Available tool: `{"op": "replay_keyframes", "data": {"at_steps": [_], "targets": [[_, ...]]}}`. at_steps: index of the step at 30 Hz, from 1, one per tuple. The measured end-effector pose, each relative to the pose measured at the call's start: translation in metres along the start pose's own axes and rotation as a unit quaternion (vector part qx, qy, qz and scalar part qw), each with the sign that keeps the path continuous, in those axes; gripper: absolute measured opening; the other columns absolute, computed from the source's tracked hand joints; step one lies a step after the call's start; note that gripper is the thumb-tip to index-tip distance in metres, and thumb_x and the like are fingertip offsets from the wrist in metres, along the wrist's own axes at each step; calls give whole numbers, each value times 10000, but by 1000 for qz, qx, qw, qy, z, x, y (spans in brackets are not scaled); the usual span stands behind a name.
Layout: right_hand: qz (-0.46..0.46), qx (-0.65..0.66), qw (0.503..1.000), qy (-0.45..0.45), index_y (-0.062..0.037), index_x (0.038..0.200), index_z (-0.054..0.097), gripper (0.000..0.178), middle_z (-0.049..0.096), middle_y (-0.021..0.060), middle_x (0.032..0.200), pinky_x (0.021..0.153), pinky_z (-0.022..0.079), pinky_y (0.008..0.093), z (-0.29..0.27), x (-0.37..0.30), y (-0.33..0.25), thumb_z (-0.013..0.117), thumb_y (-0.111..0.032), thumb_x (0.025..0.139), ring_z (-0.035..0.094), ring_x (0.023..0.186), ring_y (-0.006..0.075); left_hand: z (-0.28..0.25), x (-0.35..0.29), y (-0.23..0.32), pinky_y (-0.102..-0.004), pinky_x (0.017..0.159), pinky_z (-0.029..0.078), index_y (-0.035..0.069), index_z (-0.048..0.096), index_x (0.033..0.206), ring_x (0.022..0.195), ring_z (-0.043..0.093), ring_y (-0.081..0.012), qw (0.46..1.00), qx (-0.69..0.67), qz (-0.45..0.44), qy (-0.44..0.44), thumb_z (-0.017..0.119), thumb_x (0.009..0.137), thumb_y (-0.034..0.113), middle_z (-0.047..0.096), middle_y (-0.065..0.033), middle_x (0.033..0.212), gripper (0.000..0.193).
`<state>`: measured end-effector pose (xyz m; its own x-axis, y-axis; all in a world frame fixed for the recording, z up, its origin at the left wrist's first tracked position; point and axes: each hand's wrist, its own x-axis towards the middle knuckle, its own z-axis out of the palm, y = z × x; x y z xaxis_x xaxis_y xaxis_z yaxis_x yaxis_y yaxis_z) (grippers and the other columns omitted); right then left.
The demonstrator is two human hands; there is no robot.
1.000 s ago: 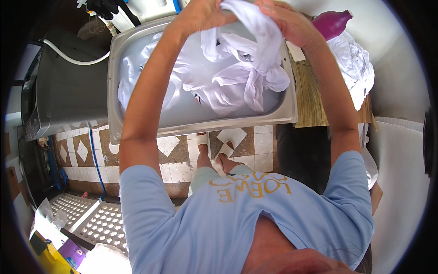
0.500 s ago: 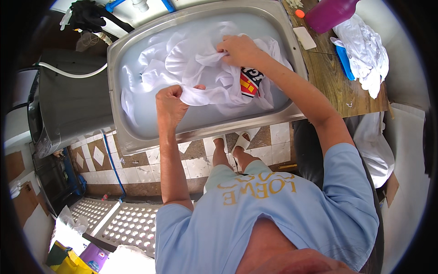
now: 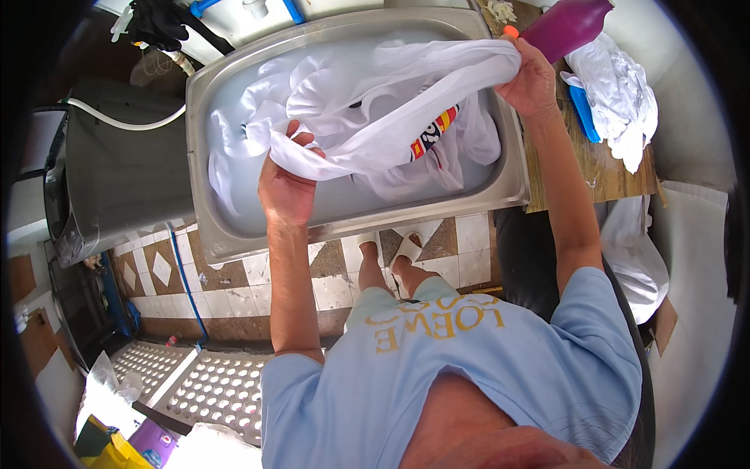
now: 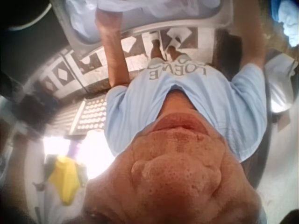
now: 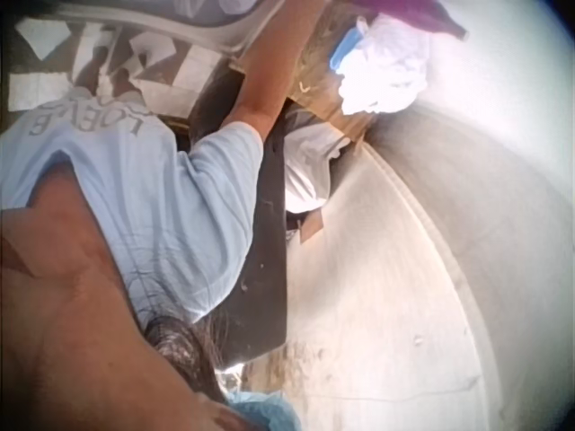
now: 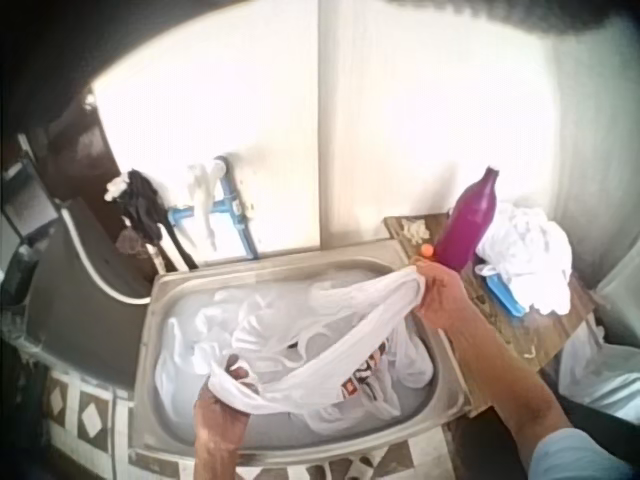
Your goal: The person washes white clothing by hand in a basin of soapy water, applies a bar of soap to a specific area of a shirt, and places the shirt into a top-loading washing machine.
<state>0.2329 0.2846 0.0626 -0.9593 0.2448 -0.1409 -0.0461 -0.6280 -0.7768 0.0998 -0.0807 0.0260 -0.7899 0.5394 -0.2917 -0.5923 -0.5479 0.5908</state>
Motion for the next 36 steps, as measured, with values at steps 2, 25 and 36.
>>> {"op": "replay_keyframes", "data": {"at_steps": [2, 25, 36], "targets": [[124, 35, 991, -32, -8, 1183, 578, 679, 608, 137, 1214, 949, 473, 334, -5, -4, 16, 480, -608, 881, 596, 1099, 178, 13, -1, -4, -377, 707, 517, -41, 516, 1224, 697, 608, -268, 999, -4, 0, 41, 366, 959, 276, 641, -161, 953, 439], [-175, -276, 945, 2, 30, 998, 628, 345, 675, 133, 933, 792, 519, 339, 96, 4, -132, 546, -300, 938, 652, 864, 211, 41, -5, 62, -402, 932, 487, 17, 546, 1208, 1061, 598, -229, 989, 133, 66, -9, 640, 888, 236, 606, -107, 1177, 399], [-277, -273, 920, -50, 58, 1074, 605, 352, 679, 150, 1001, 837, 550, 329, 183, -64, -209, 526, -264, 953, 665, 894, 218, 208, -29, 163, -333, 886, 482, -38, 575, 1116, 980, 613, -201, 914, 220, 270, -210, 545, 889, 88, 639, -103, 1061, 261]]}}
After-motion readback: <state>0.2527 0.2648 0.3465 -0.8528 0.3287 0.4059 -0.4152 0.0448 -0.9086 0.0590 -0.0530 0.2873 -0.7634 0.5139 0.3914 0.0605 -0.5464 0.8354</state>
